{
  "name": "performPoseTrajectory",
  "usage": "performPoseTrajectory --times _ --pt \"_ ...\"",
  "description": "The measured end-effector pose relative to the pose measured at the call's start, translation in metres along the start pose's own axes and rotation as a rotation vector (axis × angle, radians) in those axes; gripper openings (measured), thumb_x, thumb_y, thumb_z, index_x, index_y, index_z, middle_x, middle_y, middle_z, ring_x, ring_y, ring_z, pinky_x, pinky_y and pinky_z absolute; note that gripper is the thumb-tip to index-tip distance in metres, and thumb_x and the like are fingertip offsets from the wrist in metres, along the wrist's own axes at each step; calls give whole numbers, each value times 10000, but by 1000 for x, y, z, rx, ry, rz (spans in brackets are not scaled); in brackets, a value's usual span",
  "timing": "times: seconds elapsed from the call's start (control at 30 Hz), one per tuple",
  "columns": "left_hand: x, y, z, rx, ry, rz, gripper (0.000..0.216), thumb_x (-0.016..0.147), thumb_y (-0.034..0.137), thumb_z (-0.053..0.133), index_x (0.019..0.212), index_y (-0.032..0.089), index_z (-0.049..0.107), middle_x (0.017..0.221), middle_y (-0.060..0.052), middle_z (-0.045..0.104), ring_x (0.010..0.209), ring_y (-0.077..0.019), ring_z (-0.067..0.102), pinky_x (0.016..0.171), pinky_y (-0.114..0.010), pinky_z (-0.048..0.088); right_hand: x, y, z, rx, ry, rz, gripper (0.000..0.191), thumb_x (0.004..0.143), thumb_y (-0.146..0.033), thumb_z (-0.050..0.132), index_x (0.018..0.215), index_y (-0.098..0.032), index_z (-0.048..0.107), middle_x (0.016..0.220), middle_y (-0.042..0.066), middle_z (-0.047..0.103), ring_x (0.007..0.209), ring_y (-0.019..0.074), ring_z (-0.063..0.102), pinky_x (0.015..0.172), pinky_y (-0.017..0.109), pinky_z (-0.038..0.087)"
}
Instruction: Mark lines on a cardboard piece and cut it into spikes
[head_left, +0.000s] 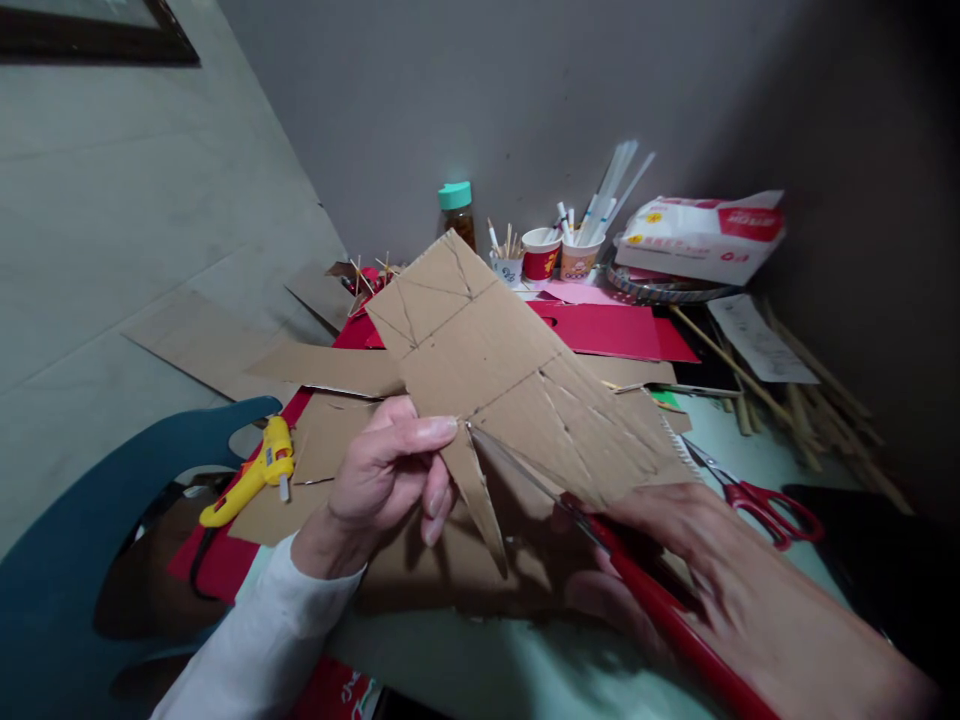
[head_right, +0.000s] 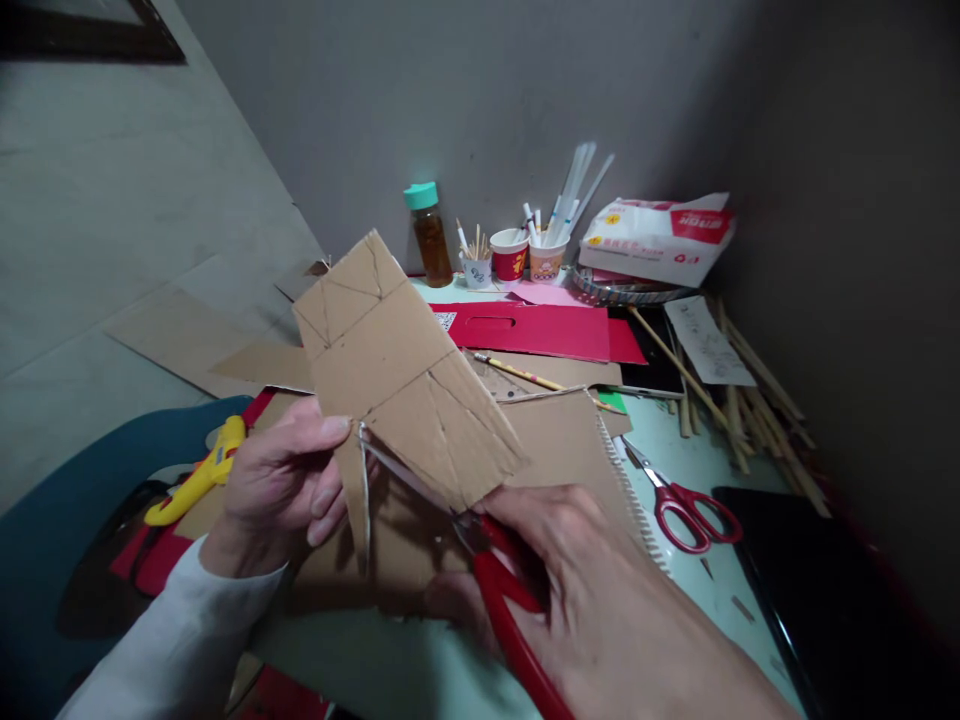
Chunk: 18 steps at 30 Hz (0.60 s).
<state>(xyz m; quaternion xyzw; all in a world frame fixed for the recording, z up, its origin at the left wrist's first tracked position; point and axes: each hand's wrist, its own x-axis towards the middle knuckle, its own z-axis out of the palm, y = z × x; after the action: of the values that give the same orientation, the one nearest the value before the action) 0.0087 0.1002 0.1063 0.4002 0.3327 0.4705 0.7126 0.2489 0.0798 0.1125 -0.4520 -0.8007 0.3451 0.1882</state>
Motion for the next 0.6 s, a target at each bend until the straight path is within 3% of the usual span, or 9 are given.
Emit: performPoseTrajectory --times 0.1,0.27,0.6 --pt "-1 -1 1 0 12 -16 400 774 291 676 418 109 653 310 -49 537 238 -150 528 247 -170 380 -1 -5 -1 -34 38 41 410 880 -534 568 606 -253 683 674 26 724 643 200 692 511 238 549" --pt "-1 1 4 3 29 -33 390 758 280 672 408 114 630 305 -48 533 235 -149 523 247 -166 377 -3 -8 -2 -11 55 61 493 877 -595 544 542 -244 628 675 32 718 696 209 691 539 239 563" --pt "-3 3 7 25 41 -41 403 769 291 670 405 122 629 295 -38 500 245 -144 528 275 -165 374 1 1 -1 91 -25 -11 364 903 -483 612 619 -264 683 582 15 676 546 201 658 431 262 516"
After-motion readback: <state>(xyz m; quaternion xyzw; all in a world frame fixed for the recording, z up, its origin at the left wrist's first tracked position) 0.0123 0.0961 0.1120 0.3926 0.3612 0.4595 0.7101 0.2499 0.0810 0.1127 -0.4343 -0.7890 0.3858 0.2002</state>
